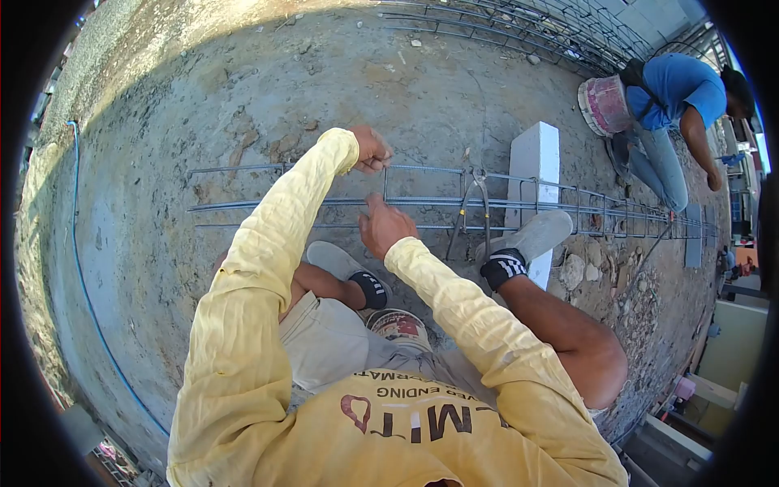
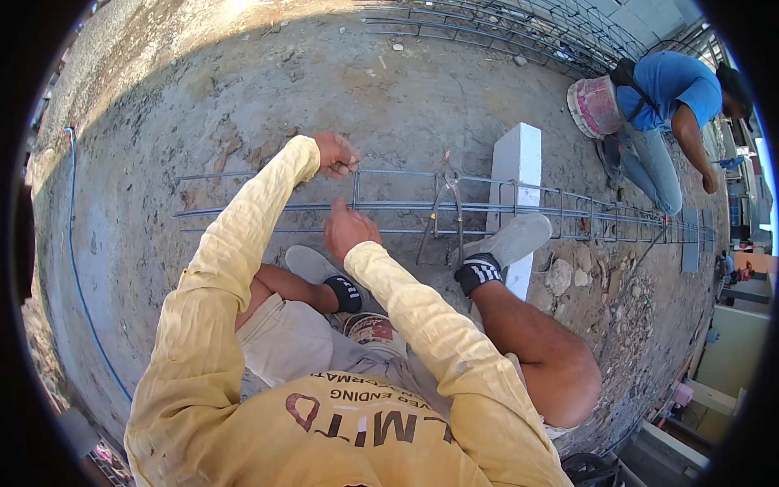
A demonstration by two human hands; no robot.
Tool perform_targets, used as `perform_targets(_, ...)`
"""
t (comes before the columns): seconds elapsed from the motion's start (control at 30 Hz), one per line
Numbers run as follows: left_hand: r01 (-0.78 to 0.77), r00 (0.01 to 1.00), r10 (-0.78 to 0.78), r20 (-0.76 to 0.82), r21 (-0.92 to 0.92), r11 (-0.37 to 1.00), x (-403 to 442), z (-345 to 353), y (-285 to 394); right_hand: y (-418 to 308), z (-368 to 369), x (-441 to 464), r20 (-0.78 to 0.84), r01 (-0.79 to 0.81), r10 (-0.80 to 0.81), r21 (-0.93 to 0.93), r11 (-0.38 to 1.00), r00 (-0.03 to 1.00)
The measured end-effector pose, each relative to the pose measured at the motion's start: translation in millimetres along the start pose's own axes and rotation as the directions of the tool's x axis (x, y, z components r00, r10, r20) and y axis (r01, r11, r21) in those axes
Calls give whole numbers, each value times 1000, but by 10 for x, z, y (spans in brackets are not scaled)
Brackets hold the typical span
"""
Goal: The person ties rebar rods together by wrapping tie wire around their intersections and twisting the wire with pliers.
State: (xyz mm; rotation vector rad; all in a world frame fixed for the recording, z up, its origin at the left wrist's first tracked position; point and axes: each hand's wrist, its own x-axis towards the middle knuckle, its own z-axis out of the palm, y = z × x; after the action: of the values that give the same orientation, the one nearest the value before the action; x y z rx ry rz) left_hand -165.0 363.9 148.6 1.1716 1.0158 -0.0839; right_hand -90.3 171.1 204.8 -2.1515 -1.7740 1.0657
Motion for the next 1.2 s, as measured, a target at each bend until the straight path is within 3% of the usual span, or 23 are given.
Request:
perform_targets(0.17,-21,999,10,39,284,959,15,147,17,32,21,29,-47,11,-9,58,998,999)
perform_targets(0.27,-132,991,101,89,771,623,-50,149,137,-26,-218,205,-118,67,-64,18,998,991)
perform_targets(0.33,55,997,-9,-82,578,814,109,121,-29,-5,-426,356,-128,100,-111,-93,991,985)
perform_targets(0.4,127,989,-84,-123,403,906,173,107,-107,68,-650,514,-166,70,-90,-124,990,982)
perform_targets(0.47,104,994,-88,-68,291,951,-191,169,116,199,-840,674,-199,4,-25,-105,995,980)
perform_targets(0.67,-126,978,159,-133,229,965,62,114,-354,492,-1002,1011,-149,-110,105,-28,994,983)
perform_targets(0.87,-205,896,303,-325,304,930,96,282,-742,474,-968,1045,-177,-163,156,-28,986,972)
perform_targets(1.0,-156,873,382,-304,568,808,-151,365,-740,823,-853,1172,-212,-234,228,-2,972,950)
perform_targets(1.1,-162,867,414,-277,629,760,-151,237,-707,977,-768,1085,-225,-242,249,59,969,942)
perform_targets(1.13,-186,855,444,-269,640,746,-76,183,-732,1003,-716,972,-226,-241,254,83,967,941)
perform_targets(1.2,-161,885,343,-314,484,860,71,72,-744,1081,-530,778,-284,-159,206,178,971,937)
